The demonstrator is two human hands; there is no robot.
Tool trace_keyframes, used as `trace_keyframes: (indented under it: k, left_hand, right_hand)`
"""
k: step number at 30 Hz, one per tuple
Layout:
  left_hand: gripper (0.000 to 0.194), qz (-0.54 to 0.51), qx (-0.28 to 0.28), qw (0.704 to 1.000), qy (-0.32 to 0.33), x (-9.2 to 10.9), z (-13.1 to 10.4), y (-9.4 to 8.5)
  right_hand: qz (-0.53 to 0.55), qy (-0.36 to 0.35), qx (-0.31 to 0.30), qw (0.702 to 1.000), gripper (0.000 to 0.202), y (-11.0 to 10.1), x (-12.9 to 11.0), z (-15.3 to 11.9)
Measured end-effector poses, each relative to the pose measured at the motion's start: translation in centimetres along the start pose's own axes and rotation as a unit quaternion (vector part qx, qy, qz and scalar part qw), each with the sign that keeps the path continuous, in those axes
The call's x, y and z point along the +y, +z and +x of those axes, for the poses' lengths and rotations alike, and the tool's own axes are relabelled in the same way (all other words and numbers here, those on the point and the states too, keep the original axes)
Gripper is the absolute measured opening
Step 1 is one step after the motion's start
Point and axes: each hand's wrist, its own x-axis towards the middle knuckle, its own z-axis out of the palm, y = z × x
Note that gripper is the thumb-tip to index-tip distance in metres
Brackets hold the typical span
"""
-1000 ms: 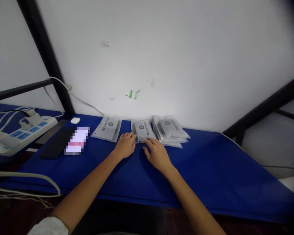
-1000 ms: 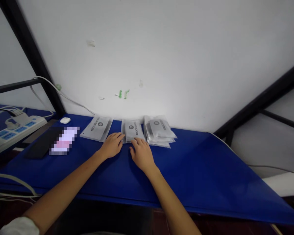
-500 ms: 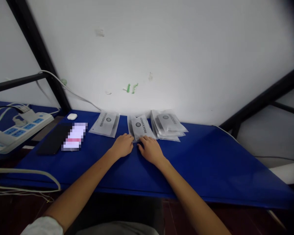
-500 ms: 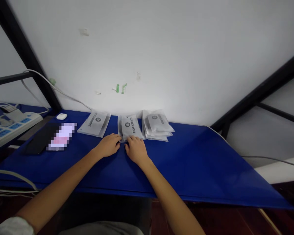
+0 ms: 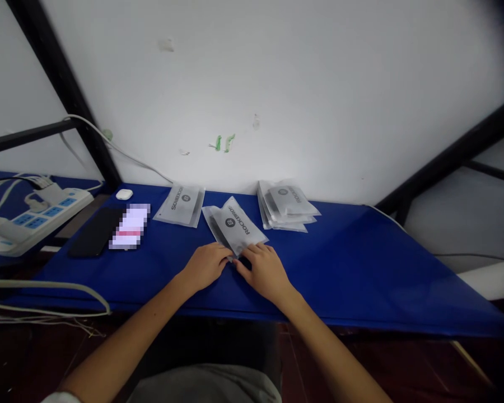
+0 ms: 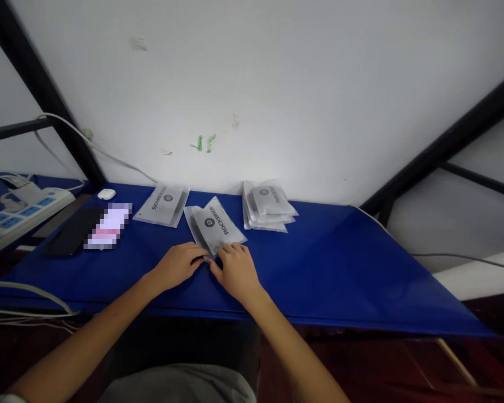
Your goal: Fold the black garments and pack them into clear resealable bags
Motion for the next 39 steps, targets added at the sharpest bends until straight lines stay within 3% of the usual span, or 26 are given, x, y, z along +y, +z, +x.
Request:
trace_keyframes:
  k: [8, 13, 19, 39]
  left_hand:
    - [0.029, -0.122, 0.034, 0.991, 0.034, 0.1, -0.8, 1.0]
    - [0.033, -0.044, 0.067, 0.996, 0.035, -0.3, -0.3, 0.9]
    - [0.028, 0.018, 0.015, 0.999, 0.028, 0.1, 0.0, 0.7]
    - [0.022, 0.058, -0.051, 0.997, 0.017, 3.8, 0.4, 1.5]
  right_hand:
    - [0.057, -0.023, 0.025, 0.998, 0.015, 0.0, 0.4, -1.7]
    - [0.046, -0.009, 0.029, 0.998, 0.014, 0.3, 0.4, -2.0]
    - [0.025, 0.007, 0.028, 0.999, 0.014, 0.5, 0.3, -1.8]
    - [0.064, 0.021, 0.019, 0.998, 0.012, -0.4, 1.5, -3.5]
